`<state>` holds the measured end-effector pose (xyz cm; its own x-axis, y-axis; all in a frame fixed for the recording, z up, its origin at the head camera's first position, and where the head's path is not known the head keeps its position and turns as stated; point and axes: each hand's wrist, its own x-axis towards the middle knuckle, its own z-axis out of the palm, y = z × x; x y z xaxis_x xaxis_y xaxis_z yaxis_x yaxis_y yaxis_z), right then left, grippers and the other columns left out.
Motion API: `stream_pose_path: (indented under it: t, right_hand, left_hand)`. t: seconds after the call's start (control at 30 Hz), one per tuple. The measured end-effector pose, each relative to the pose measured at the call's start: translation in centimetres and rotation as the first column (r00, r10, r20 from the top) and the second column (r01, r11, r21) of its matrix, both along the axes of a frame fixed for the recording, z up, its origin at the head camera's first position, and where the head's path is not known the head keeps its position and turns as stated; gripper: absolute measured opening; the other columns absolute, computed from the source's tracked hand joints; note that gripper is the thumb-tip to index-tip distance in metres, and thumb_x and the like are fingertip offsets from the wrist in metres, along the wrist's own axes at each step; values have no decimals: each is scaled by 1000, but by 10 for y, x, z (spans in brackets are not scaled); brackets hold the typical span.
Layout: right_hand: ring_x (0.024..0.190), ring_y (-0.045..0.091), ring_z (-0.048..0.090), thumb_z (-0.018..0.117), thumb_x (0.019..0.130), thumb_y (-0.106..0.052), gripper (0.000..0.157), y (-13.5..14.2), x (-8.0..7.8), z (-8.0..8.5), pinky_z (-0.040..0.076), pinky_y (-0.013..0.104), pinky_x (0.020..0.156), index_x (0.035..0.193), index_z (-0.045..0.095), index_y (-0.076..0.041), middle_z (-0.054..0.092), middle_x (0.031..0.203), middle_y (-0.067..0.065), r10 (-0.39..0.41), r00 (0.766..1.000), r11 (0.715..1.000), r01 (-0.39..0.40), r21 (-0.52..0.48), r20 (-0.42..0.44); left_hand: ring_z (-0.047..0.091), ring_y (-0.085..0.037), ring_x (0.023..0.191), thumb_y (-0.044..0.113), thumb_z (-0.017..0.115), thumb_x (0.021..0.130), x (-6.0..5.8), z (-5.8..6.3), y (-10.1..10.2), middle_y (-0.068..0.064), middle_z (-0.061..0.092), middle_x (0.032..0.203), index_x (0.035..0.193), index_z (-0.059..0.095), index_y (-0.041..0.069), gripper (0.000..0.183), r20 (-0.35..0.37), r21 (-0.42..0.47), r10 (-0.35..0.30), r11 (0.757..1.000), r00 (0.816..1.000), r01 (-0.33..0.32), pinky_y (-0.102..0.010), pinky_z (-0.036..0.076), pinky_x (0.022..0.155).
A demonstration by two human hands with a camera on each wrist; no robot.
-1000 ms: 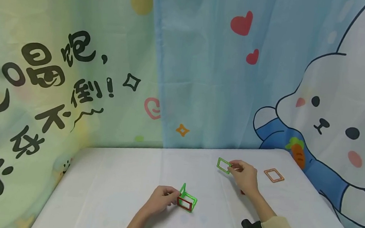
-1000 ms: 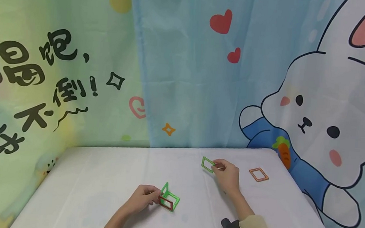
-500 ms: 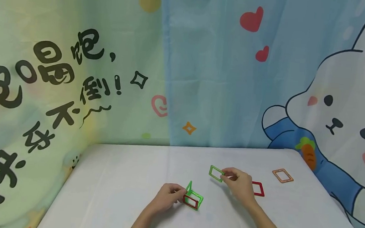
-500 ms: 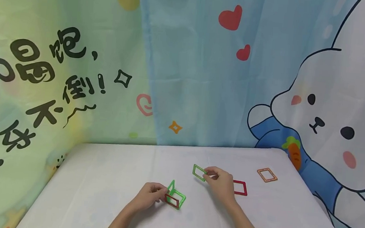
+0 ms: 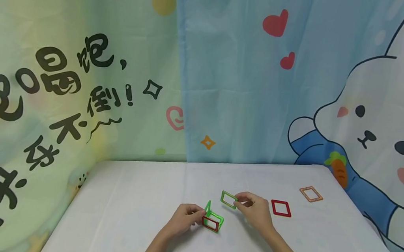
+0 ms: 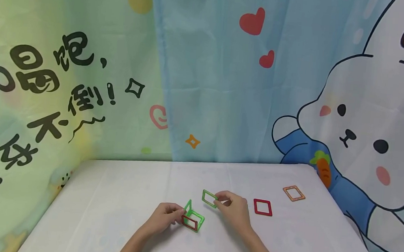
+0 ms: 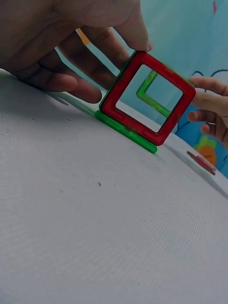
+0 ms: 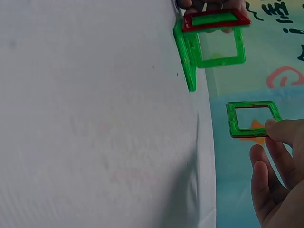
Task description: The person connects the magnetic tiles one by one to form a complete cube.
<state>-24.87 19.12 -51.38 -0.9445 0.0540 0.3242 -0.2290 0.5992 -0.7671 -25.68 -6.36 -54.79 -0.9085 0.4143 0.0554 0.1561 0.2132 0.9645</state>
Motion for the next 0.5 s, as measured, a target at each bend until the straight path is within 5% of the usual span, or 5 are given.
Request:
stream_pose_path:
  t: [0.5]
  right_hand:
    - [66,10,61,81,75,-1,18,-20,8,0,49,24,61,88,74,-12,70,77,-4,60,998,998,-60,-6,1]
  left_hand:
    - [51,-10,60,28,62,96,2,1,1,-2,63,75,98,74,6,25,14,-10,40,999,999,-40,-24,42,51]
